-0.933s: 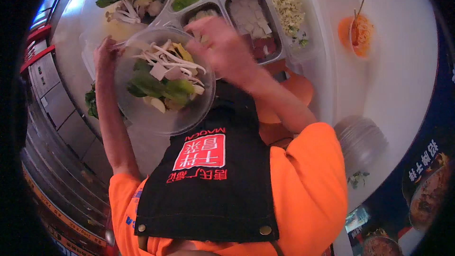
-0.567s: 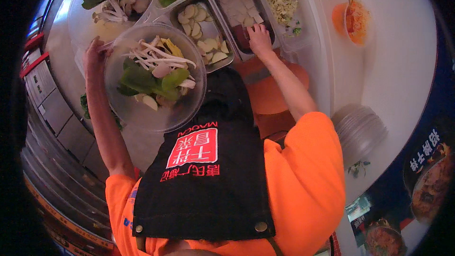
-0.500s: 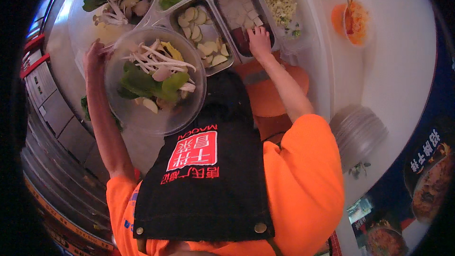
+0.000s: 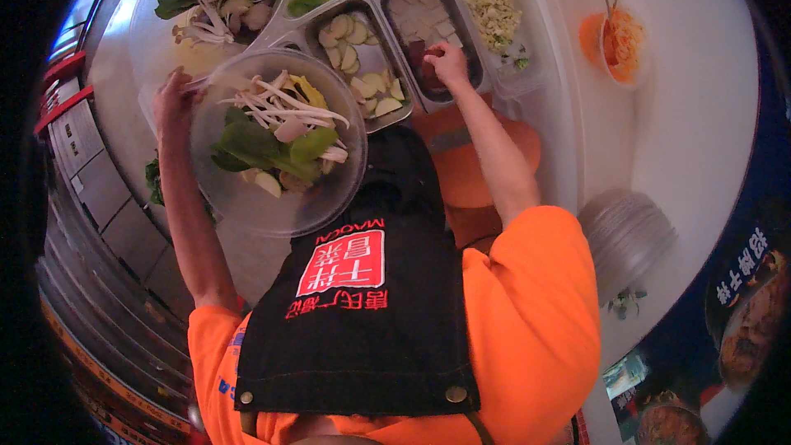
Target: The person assembles a mixed vegetable and meat dish by hand, placing bean sprouts, napa cabbage, leafy greens, enoki mushrooms, and sliced meat into two clear bowls. The person then weighs the bowls on a digital scale and places them into a black plastic bag.
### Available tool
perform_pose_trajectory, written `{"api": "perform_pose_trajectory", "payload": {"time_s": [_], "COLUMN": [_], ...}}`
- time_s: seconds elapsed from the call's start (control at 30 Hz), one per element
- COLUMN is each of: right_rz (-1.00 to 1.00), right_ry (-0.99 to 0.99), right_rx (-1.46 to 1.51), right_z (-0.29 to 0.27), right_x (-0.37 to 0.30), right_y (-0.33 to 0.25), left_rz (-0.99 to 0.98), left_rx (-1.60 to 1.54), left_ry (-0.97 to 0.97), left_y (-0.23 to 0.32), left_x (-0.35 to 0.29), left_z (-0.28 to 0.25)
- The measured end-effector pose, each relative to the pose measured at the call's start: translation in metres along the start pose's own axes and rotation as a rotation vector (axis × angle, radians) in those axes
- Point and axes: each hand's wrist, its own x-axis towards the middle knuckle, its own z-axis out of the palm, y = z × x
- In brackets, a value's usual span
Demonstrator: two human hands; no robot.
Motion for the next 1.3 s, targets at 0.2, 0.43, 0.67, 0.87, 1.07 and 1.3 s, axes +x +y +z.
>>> {"api": "perform_pose_trajectory", "payload": {"time_s": [0.2, 0.43, 0.67, 0.87, 1.07, 1.3], "right_rz": [0.249, -0.205, -0.609, -0.144, -0.172, -0.193], "right_ry": [-0.028, -0.123, -0.171, -0.098, 0.046, 0.057], "right_rx": [0.472, 0.668, 0.626, -0.303, -0.748, -0.927], "right_z": [-0.035, -0.048, -0.006, -0.009, 0.032, 0.03], "right_x": [-0.008, -0.026, 0.002, 0.001, -0.004, 0.009], "right_y": [-0.04, -0.247, -0.291, -0.102, -0.008, -0.011], "left_rz": [-0.004, 0.056, 0.109, 0.126, 0.118, 0.131], "left_rx": [0.045, 0.01, 0.04, -0.03, -0.112, -0.104], "left_ry": [-0.006, -0.036, -0.099, -0.071, -0.019, -0.02], "left_y": [0.001, 0.01, 0.019, 0.006, 0.009, 0.016], "left_x": [-0.003, -0.012, -0.018, -0.018, -0.022, -0.03], "left_z": [0.003, 0.017, 0.026, 0.021, 0.027, 0.025]}}
